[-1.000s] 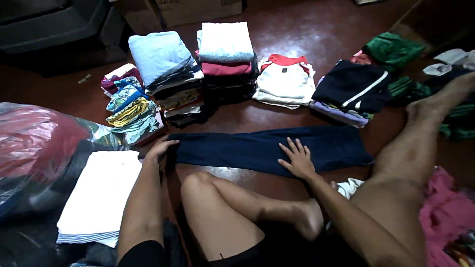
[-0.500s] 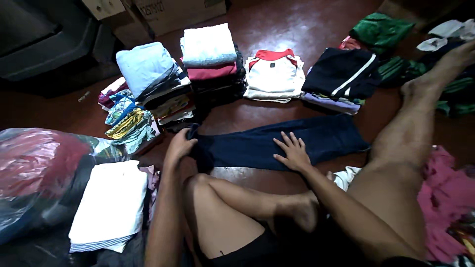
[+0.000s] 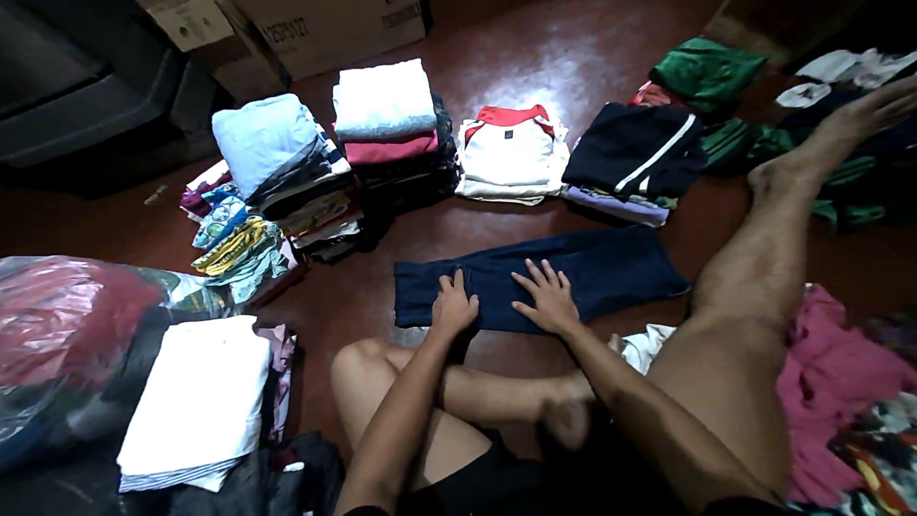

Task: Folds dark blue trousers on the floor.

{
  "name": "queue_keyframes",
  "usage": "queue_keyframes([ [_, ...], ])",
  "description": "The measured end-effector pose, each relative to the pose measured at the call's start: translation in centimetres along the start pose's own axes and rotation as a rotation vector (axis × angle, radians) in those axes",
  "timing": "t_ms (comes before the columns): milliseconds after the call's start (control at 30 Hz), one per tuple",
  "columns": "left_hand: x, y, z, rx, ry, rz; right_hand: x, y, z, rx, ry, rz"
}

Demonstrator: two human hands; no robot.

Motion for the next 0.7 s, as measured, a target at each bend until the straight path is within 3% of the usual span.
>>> queue_keyframes([
  [100,2.6,-0.1,0.6,-0.097,-0.296,-0.038,0.0,0.0,0.2,0.0,0.03,-0.013],
  [200,8.1,0.5,1.8,-0.13,-0.196,-0.176,0.3,0.0,0.1,-0.003,0.045,-0.012],
  [267,10.6,1.2,5.5,0.063,-0.075,-0.245,0.4,0.0,0.1,-0.005,0.039,-0.012],
  [333,9.5,1.9,10.9,0.3,-0.077,-0.187,0.2,0.0,0.0,-0.003,0.023,-0.007],
  [433,5.5,2.6,16.0,0.467,-0.447,-0.117,0.3,-0.1,0.3,-0.014,0.02,-0.023],
  [500,5.2,2.8,16.2,0.514,-0.634,-0.101,1.3,-0.5,2.9,-0.013,0.097,-0.105],
  [567,5.4,2.9,15.9,0.532,-0.716,-0.093,2.2,-1.1,8.6,0.033,0.173,-0.155],
  [633,5.8,2.4,15.1,0.531,-0.751,-0.125,1.6,-1.6,14.9,0.114,0.289,-0.123],
  [700,6.9,1.5,13.6,0.511,-0.804,-0.169,-0.8,-1.3,18.1,0.114,0.372,-0.007],
])
Point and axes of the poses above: each hand's wrist, its own y-axis towards the middle knuckle, its own x-axis out of the back of the hand, z = x × y, the point moved 9 cm from there along y, towards the middle knuckle, and after that the axes turned 10 degrees about -z, right-handed, at the moved point
